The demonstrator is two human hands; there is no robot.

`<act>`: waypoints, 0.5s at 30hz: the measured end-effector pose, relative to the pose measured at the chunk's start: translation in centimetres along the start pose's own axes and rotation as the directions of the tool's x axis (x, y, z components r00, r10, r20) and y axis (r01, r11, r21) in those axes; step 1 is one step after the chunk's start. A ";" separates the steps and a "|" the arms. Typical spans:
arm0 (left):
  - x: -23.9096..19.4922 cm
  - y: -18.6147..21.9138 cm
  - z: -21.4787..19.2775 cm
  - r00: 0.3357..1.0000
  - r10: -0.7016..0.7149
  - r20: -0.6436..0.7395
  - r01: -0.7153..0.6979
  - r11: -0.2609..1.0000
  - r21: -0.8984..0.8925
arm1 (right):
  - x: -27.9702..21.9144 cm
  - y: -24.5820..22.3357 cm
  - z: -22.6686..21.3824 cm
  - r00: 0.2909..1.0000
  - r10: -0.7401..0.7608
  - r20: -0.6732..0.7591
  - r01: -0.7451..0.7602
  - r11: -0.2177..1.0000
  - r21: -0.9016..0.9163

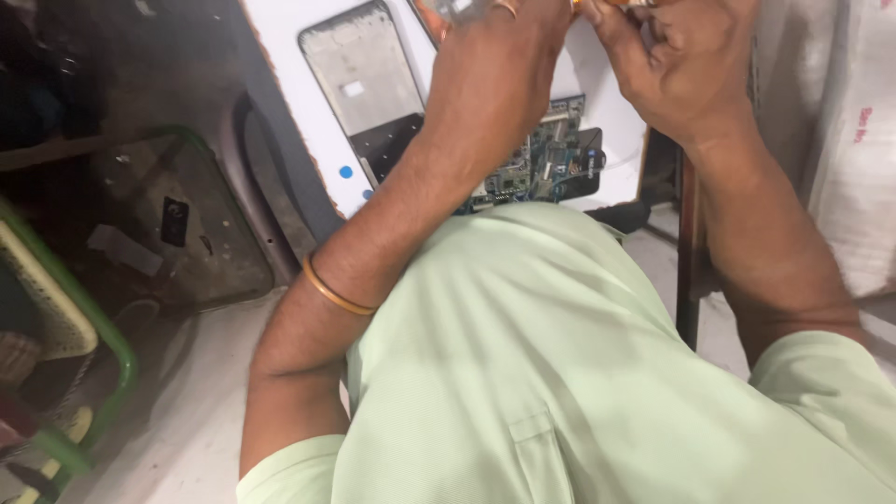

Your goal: The person uses a small screwdriver to manipulate a copper-colored flexible ribbon cable over a disassembled mobile device motherboard. The person repeatedly folds and presses the cable, then places it on the board and nearby phone frames.

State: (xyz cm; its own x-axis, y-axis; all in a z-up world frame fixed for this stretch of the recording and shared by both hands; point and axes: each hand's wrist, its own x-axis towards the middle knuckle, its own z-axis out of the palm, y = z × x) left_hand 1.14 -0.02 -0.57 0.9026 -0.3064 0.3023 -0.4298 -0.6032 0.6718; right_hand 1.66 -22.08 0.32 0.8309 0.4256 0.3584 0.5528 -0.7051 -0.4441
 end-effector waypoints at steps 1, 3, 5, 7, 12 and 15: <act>0.0 -0.1 -0.3 1.000 -0.010 -0.007 0.010 1.000 0.025 | 0.5 -0.3 -0.2 0.999 0.030 -0.019 -0.029 0.998 0.055; -0.3 0.0 -0.4 0.999 -0.030 -0.017 0.031 0.998 0.063 | 0.7 -1.1 -0.6 0.987 0.155 -0.050 -0.145 0.975 0.167; -0.5 -0.1 -0.3 1.000 -0.031 0.004 0.030 0.992 0.120 | 0.8 -1.8 -1.2 0.983 0.166 -0.081 -0.146 0.967 0.207; -0.7 0.3 -0.1 0.998 -0.043 0.036 0.038 0.989 0.144 | 0.7 -2.5 -1.7 0.985 0.134 -0.107 -0.108 0.970 0.218; -1.2 0.6 -0.9 1.000 -0.002 -0.004 0.003 0.982 0.190 | 2.2 -3.9 -0.7 0.996 0.035 -0.077 -0.016 0.971 0.240; -1.8 0.8 -1.0 0.998 0.066 0.016 -0.068 0.976 0.207 | 2.2 -3.1 -0.7 0.997 0.037 -0.062 -0.021 0.971 0.240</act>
State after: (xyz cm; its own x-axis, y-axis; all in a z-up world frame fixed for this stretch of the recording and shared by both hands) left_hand -0.75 0.79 0.07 0.8717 -0.3577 0.3348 -0.4858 -0.7201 0.4954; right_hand 1.73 -19.34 3.02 0.8451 0.3631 0.3923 0.5344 -0.5575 -0.6353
